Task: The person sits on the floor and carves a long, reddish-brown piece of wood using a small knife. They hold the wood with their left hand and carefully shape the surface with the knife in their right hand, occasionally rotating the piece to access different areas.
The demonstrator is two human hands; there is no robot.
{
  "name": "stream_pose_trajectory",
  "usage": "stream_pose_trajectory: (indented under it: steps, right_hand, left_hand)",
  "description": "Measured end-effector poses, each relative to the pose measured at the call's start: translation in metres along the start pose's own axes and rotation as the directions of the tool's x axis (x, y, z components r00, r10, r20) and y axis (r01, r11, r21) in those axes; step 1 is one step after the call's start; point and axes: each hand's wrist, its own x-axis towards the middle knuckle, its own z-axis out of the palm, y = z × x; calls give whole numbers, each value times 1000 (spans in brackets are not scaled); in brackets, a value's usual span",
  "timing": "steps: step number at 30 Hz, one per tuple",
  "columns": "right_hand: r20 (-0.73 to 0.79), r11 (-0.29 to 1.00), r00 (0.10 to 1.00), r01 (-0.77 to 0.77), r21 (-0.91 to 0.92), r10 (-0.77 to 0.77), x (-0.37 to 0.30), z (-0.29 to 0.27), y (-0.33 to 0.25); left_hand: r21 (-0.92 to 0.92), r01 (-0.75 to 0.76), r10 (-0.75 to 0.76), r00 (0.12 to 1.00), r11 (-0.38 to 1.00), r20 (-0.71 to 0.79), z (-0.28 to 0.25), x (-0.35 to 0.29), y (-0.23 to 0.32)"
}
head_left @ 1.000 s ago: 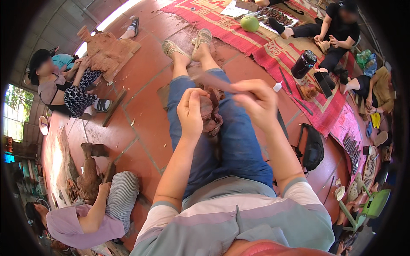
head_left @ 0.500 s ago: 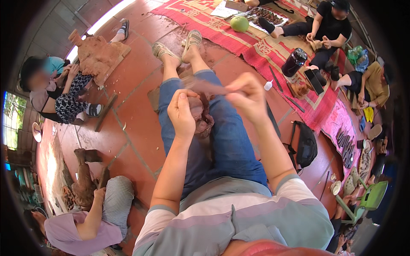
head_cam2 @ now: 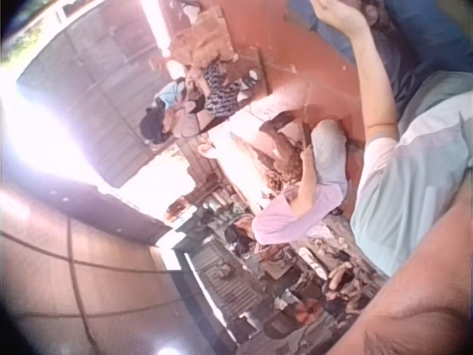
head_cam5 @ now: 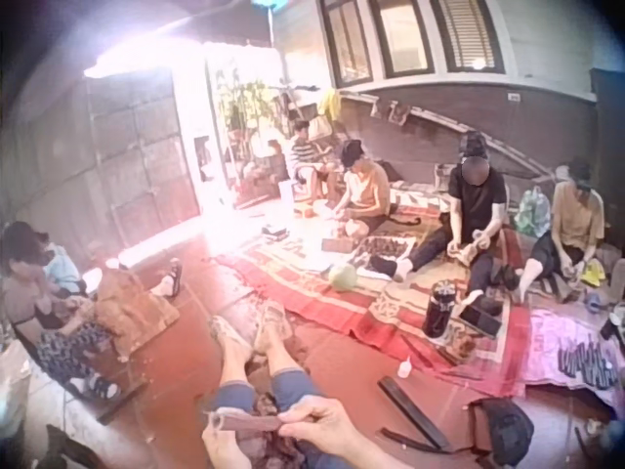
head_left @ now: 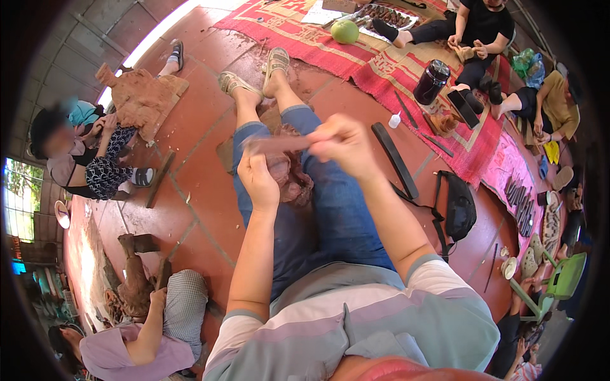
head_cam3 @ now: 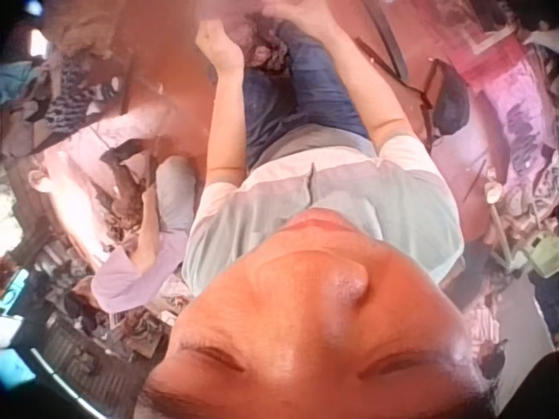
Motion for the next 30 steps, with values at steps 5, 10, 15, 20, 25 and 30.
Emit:
stream_pose_trajectory:
  steps: [5, 10, 15, 20, 25, 30]
  right_hand:
    - [-167, 986, 978, -142, -91, 126, -25, -63, 62]
    - [-274, 986, 960, 104, 127, -66, -35, -42, 38]
    - [-206, 994, 973, 96, -57, -106, -20, -2, 58]
    - [-397, 986, 916, -108, -127, 49, -73, -71, 84]
    - [-210, 983, 961, 183, 1, -179, -20, 19, 13]
    - [-277, 922, 955, -202, -332, 109, -65, -67, 103]
  left_hand:
    - [4, -11, 11, 994, 1000, 111, 5, 4, 10]
    - [-2, -19, 19, 996, 1000, 88, -1, 0, 5]
    - [-27, 28, -27, 999, 999, 29, 4, 2, 5]
    - [13, -13, 12, 993, 1000, 118, 1, 6, 8]
    - [3, -7, 7, 1000, 1000, -4, 7, 0, 9]
    - [-55, 30, -26, 998, 998, 57, 0, 10, 2]
